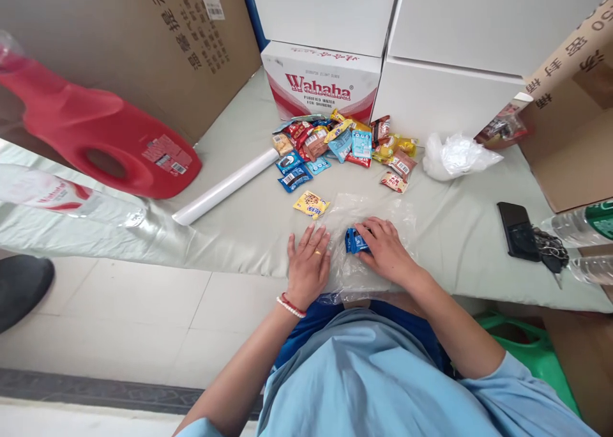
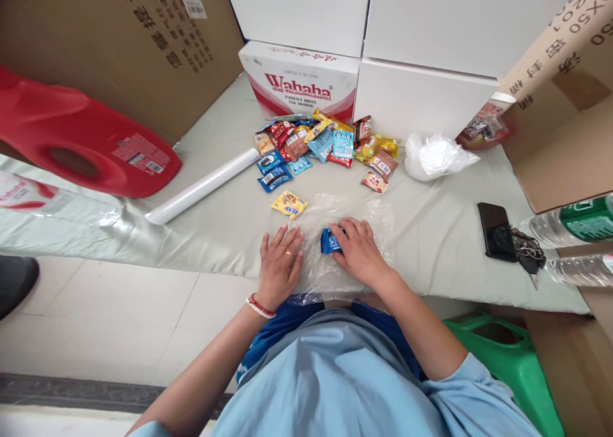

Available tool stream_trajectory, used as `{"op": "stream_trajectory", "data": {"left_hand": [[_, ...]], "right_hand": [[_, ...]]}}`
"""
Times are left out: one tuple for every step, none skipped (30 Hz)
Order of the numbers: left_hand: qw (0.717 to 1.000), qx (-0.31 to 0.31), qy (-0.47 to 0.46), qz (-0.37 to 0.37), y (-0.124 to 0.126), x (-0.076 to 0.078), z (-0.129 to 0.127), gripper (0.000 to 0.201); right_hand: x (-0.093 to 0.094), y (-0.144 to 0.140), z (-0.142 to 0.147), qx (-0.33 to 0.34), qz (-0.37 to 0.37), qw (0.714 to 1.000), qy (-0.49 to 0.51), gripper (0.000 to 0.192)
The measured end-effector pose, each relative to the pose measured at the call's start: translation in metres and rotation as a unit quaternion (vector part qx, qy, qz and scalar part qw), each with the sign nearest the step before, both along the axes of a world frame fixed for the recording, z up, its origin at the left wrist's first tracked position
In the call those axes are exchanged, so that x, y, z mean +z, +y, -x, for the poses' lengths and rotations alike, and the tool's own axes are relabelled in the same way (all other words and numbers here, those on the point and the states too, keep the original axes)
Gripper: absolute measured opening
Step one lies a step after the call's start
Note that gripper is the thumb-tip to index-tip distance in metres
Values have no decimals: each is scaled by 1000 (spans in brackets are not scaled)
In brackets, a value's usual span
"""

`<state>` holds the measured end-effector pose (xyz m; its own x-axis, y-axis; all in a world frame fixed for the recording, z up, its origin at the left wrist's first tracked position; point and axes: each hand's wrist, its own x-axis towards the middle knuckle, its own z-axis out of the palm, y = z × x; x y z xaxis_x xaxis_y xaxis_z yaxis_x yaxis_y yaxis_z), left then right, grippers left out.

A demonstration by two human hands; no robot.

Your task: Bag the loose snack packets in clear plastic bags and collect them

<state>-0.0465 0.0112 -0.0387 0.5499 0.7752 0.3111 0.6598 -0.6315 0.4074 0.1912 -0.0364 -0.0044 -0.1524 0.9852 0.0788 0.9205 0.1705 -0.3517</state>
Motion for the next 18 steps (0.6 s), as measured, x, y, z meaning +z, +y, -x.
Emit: {"op": "stream_trajectory", "data": {"left_hand": [[999,-43,-12,1,2,-1,10,51],[996,-92,-15,11,5,-2,20,57],[991,-134,-12,27,8,-2,30,63],[985,-165,-1,45,12,-1,39,68],[981,-183,15,61,15,0,46,72],[978,-189,36,75,18,3,52,75],[976,-191,58,85,20,6,56,77],[974,-192,79,92,22,10,58,79],[972,-194,96,95,24,13,59,80],[970,-197,109,96,26,17,59,81],[968,-201,116,95,27,20,59,79],[968,-203,118,94,28,22,58,75],[969,-199,114,92,30,23,56,67],[971,-192,108,91,31,24,55,57],[974,-182,98,92,33,24,54,45],[977,-174,86,93,35,24,52,33],[979,-165,71,94,37,24,50,26],[982,-157,53,95,40,24,47,23]], "right_hand": [[5,-6,-5,10,-6,1000,26,62],[10,-14,-11,27,-13,998,59,65],[16,-23,-18,52,-16,994,94,68],[21,-34,-25,80,-13,989,125,72],[24,-45,-31,106,-5,984,144,79],[25,-57,-35,127,7,981,149,86],[24,-68,-38,136,18,980,140,91],[20,-78,-39,133,19,983,124,88],[15,-86,-39,117,9,987,108,77],[10,-92,-39,94,-6,991,98,60],[5,-96,-38,69,-23,993,98,42],[1,-99,-38,46,-40,992,108,31],[0,-99,-39,29,-50,991,125,27],[1,-99,-40,17,-53,988,144,25],[5,-96,-43,8,-50,985,163,23],[10,-93,-47,-1,-43,983,180,22],[16,-87,-51,-13,-35,981,193,22],[21,-80,-57,-29,-26,978,204,22]]}}
